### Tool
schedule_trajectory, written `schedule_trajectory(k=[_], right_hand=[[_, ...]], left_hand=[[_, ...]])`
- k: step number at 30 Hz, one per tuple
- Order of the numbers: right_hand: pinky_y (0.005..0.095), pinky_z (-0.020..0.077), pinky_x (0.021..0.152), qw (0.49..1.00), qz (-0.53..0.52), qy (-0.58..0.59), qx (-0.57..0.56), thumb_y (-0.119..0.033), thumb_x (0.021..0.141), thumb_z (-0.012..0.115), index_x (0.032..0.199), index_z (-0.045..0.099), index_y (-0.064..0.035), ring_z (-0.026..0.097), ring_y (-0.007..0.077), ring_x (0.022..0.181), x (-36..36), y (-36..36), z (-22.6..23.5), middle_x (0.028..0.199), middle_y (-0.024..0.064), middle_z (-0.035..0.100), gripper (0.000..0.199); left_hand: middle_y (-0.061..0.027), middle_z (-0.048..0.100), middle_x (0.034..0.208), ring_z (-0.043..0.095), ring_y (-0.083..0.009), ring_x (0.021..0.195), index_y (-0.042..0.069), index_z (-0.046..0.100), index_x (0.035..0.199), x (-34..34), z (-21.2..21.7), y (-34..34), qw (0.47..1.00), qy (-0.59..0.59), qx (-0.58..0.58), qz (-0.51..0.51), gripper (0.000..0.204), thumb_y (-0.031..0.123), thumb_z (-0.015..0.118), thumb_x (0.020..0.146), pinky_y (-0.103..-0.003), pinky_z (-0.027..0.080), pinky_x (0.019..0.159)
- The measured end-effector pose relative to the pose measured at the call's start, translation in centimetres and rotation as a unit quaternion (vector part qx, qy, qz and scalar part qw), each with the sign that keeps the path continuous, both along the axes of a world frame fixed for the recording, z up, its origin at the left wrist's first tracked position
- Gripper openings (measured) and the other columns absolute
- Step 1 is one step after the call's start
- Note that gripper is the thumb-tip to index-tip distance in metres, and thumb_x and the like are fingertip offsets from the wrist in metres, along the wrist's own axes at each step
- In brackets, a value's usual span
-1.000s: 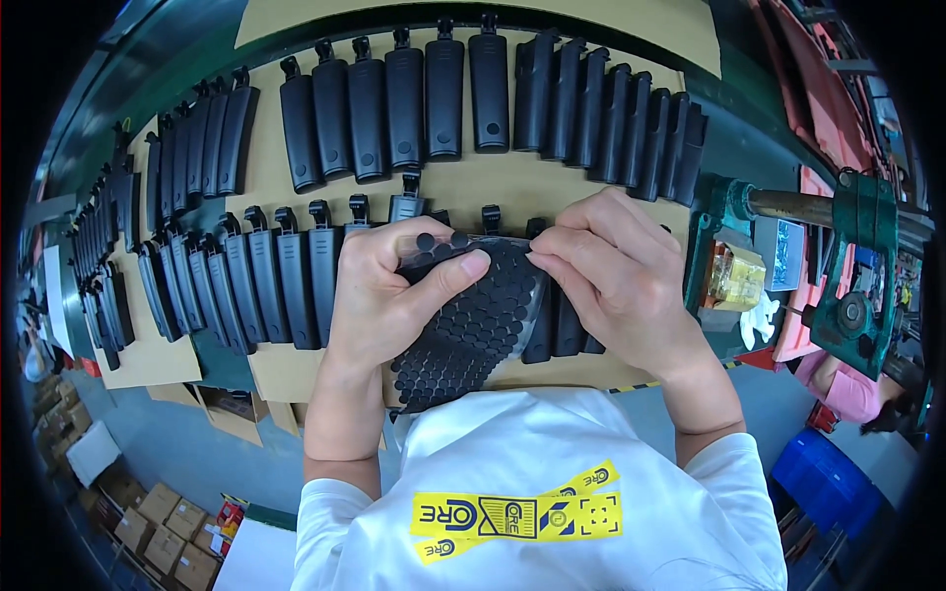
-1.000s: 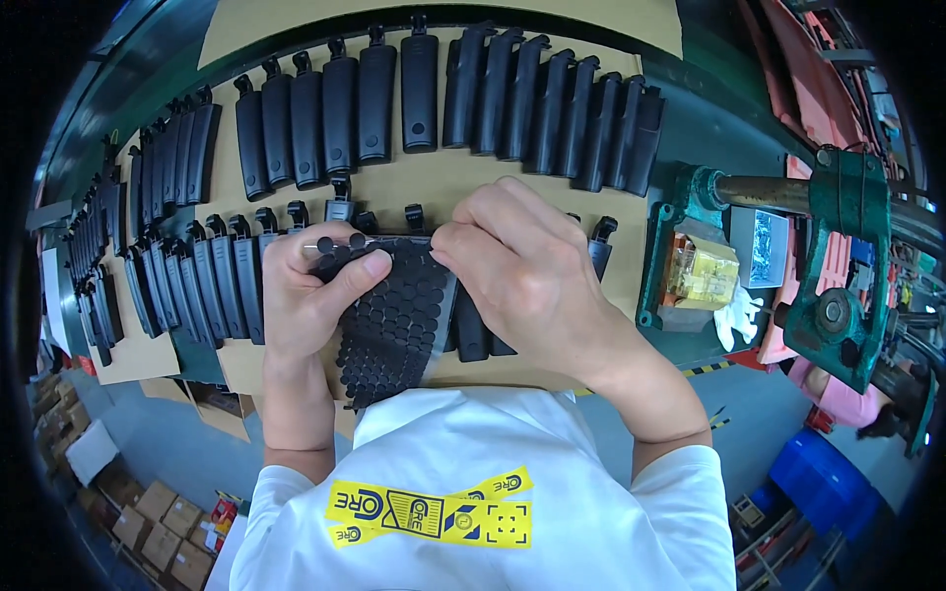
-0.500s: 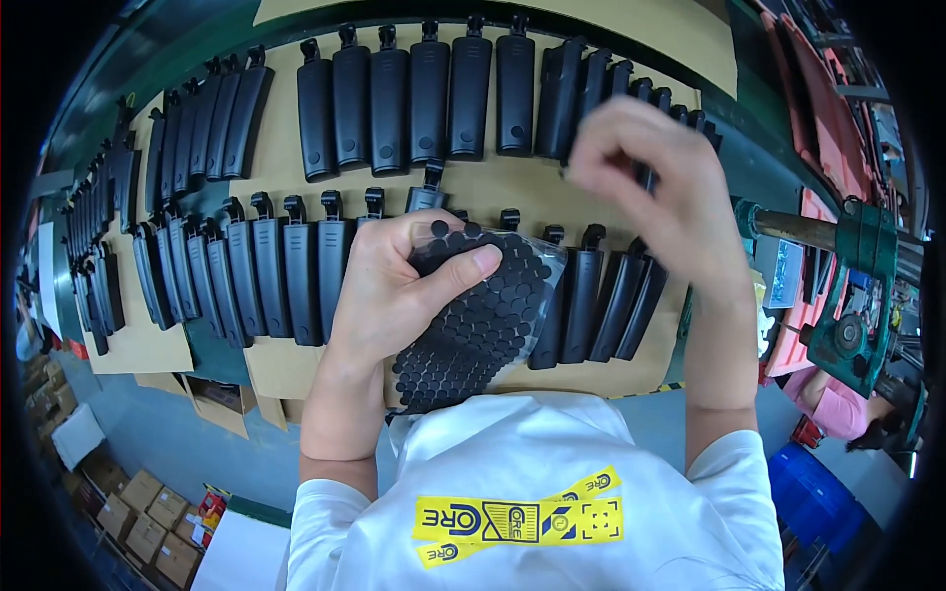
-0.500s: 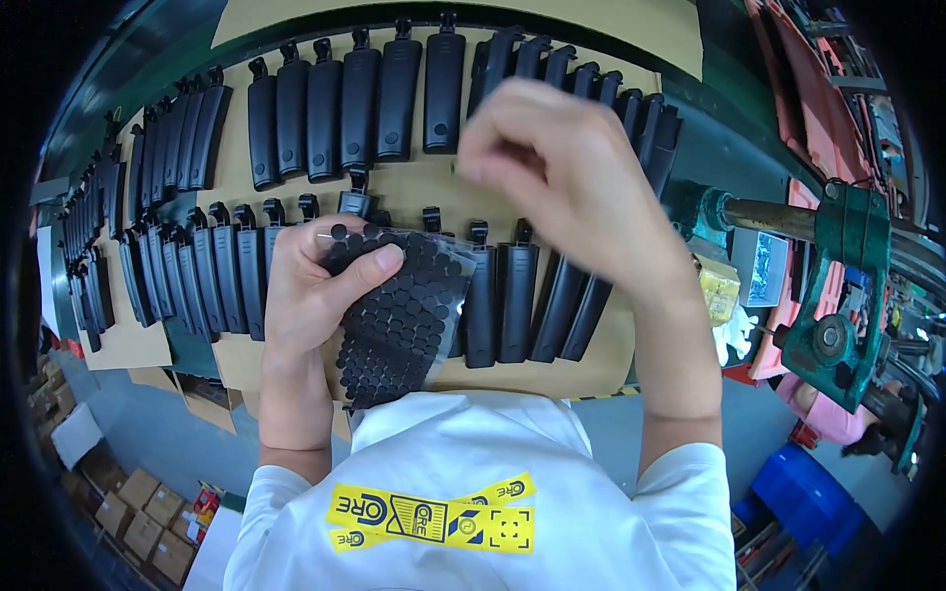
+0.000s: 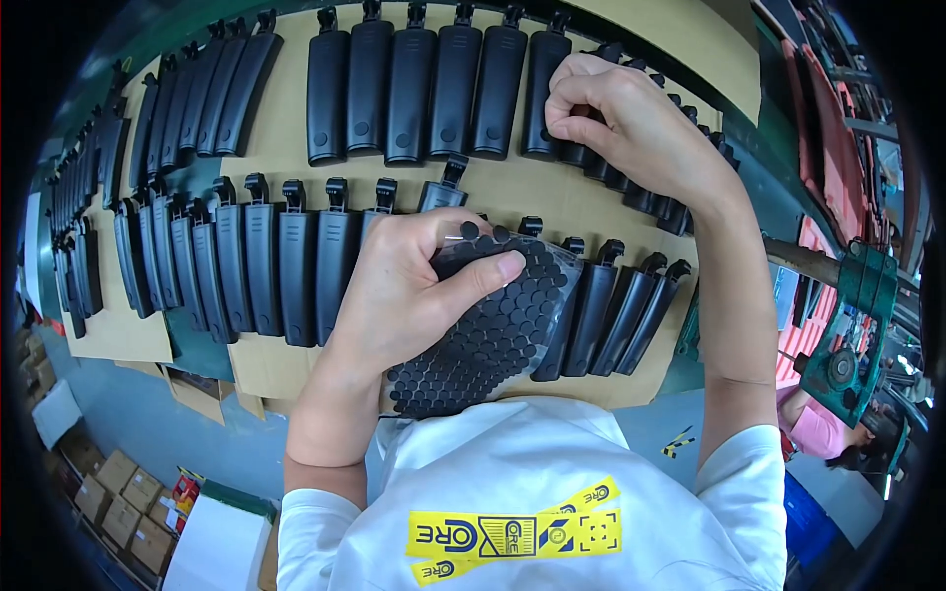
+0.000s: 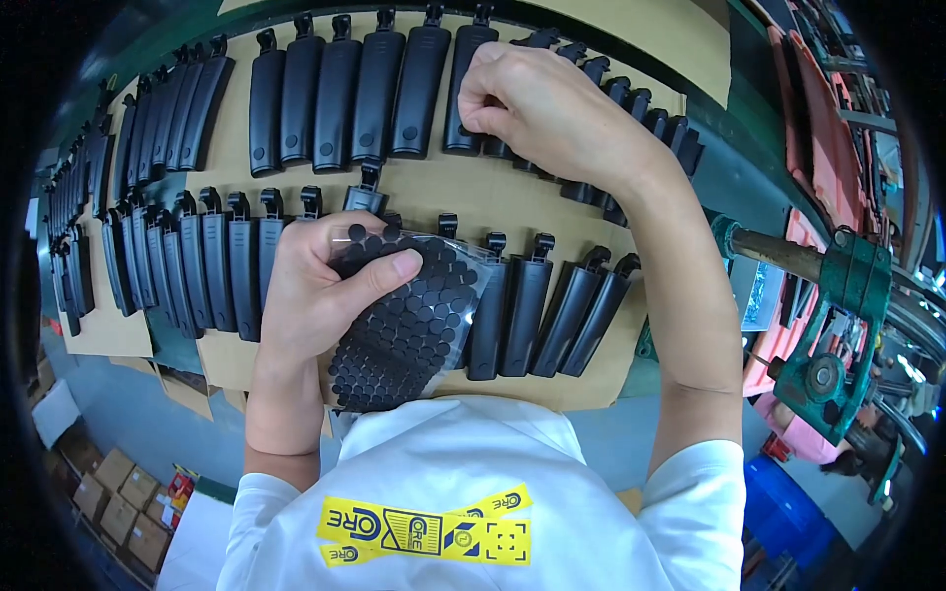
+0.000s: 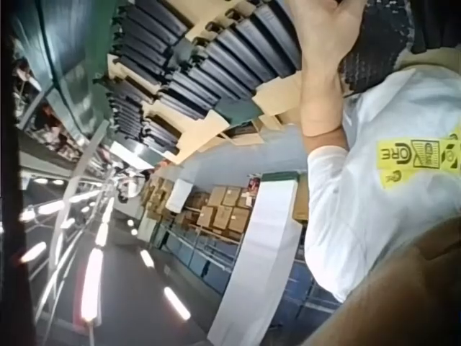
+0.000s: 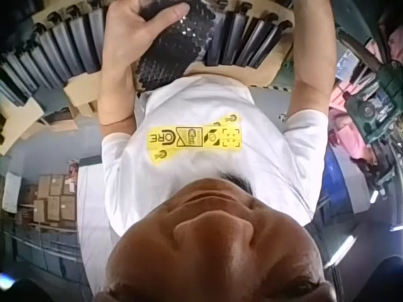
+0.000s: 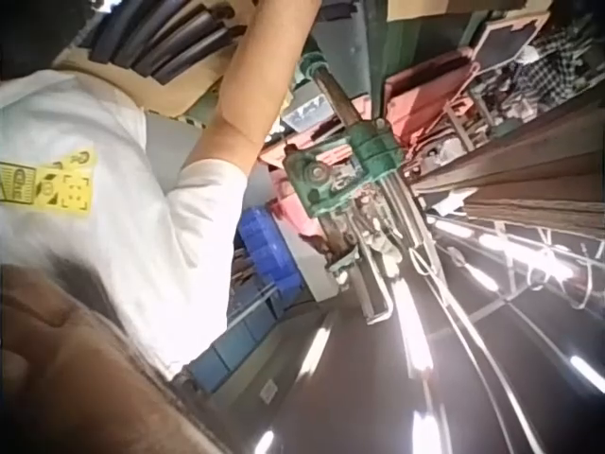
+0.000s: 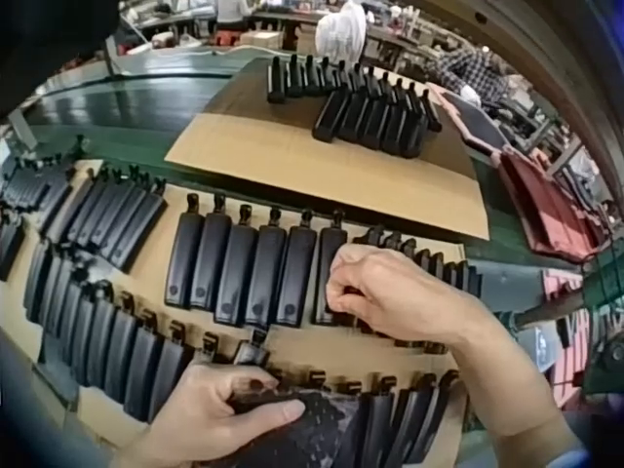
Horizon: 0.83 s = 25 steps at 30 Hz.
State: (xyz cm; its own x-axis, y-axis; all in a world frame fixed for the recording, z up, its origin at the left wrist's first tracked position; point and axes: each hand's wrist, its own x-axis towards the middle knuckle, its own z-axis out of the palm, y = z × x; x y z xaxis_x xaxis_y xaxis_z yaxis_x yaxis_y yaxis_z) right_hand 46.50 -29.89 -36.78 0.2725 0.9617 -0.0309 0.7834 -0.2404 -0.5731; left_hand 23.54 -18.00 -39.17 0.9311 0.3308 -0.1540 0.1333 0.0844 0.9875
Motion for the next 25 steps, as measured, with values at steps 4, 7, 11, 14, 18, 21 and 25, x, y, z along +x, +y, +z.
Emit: schedule_trajectory(k=[4, 7, 11, 14, 18, 21, 25], right_hand=[[0.0311, 0.0386, 0.062, 1.000, -0.003, 0.003, -0.010, 0.003, 0.088, 0.066, 0.081, 0.062, 0.0008, 0.046, 0.0167, 0.067, 0.1, 0.2, 0.0, 0.085, 0.0030, 0.056, 0.008], [0.0315, 0.0385, 0.062, 1.000, -0.010, 0.009, -0.018, 0.003, 0.088, 0.066, 0.081, 0.062, 0.0008, 0.046, 0.0170, 0.067, 0.1, 0.3, 0.1, 0.085, 0.0031, 0.056, 0.009], [0.0319, 0.0385, 0.062, 1.000, -0.007, -0.020, -0.020, 0.002, 0.088, 0.066, 0.080, 0.062, 0.0007, 0.046, 0.0174, 0.067, -0.1, 0.5, 0.1, 0.083, 0.0034, 0.056, 0.009], [0.0318, 0.0386, 0.061, 1.000, -0.001, -0.022, -0.012, 0.001, 0.088, 0.066, 0.080, 0.062, 0.0006, 0.046, 0.0176, 0.066, 0.1, 0.4, -0.1, 0.082, 0.0034, 0.056, 0.009], [0.0318, 0.0388, 0.061, 1.000, 0.004, -0.027, -0.010, 0.001, 0.088, 0.066, 0.081, 0.063, 0.0005, 0.046, 0.0177, 0.065, 0.0, 0.4, -0.1, 0.082, 0.0035, 0.056, 0.008], [0.0316, 0.0391, 0.061, 0.999, -0.002, -0.035, -0.029, 0.000, 0.088, 0.066, 0.081, 0.063, 0.0004, 0.046, 0.0177, 0.065, -0.2, 0.6, 0.3, 0.081, 0.0036, 0.057, 0.007], [0.0318, 0.0396, 0.063, 0.998, 0.039, -0.024, -0.041, -0.001, 0.089, 0.066, 0.082, 0.064, 0.0002, 0.047, 0.0178, 0.066, -0.1, 1.0, 1.0, 0.084, 0.0040, 0.058, 0.008]], left_hand=[[0.0009, 0.058, 0.059, 0.041, -0.0088, 0.051, -0.003, 0.070, 0.080, 0.1, -0.1, 0.0, 1.000, -0.004, 0.007, -0.002, 0.014, 0.007, 0.080, 0.083, -0.022, 0.034, 0.050], [0.0009, 0.058, 0.059, 0.041, -0.0088, 0.051, -0.002, 0.070, 0.080, 0.0, 0.0, 0.0, 1.000, -0.005, 0.011, -0.002, 0.014, 0.007, 0.080, 0.083, -0.022, 0.034, 0.049], [0.0014, 0.057, 0.059, 0.041, -0.0087, 0.051, -0.002, 0.069, 0.078, 0.0, 0.0, -0.2, 1.000, -0.005, 0.007, 0.014, 0.014, 0.006, 0.080, 0.083, -0.023, 0.034, 0.050], [0.0017, 0.056, 0.058, 0.040, -0.0087, 0.052, -0.001, 0.069, 0.078, 0.0, 0.1, -0.1, 1.000, -0.005, 0.007, 0.011, 0.015, 0.007, 0.080, 0.083, -0.023, 0.033, 0.050], [0.0021, 0.056, 0.058, 0.040, -0.0086, 0.052, -0.001, 0.068, 0.077, 0.0, 0.2, -0.1, 1.000, -0.004, 0.009, 0.007, 0.015, 0.007, 0.080, 0.083, -0.023, 0.033, 0.050], [0.0024, 0.055, 0.058, 0.039, -0.0086, 0.052, 0.000, 0.068, 0.076, 0.0, 0.1, -0.1, 1.000, -0.002, 0.010, 0.005, 0.016, 0.007, 0.080, 0.084, -0.023, 0.032, 0.051], [0.0021, 0.055, 0.058, 0.039, -0.0088, 0.053, 0.000, 0.068, 0.077, 0.0, 0.0, 0.0, 1.000, -0.002, 0.017, 0.006, 0.015, 0.007, 0.079, 0.084, -0.023, 0.033, 0.050]])
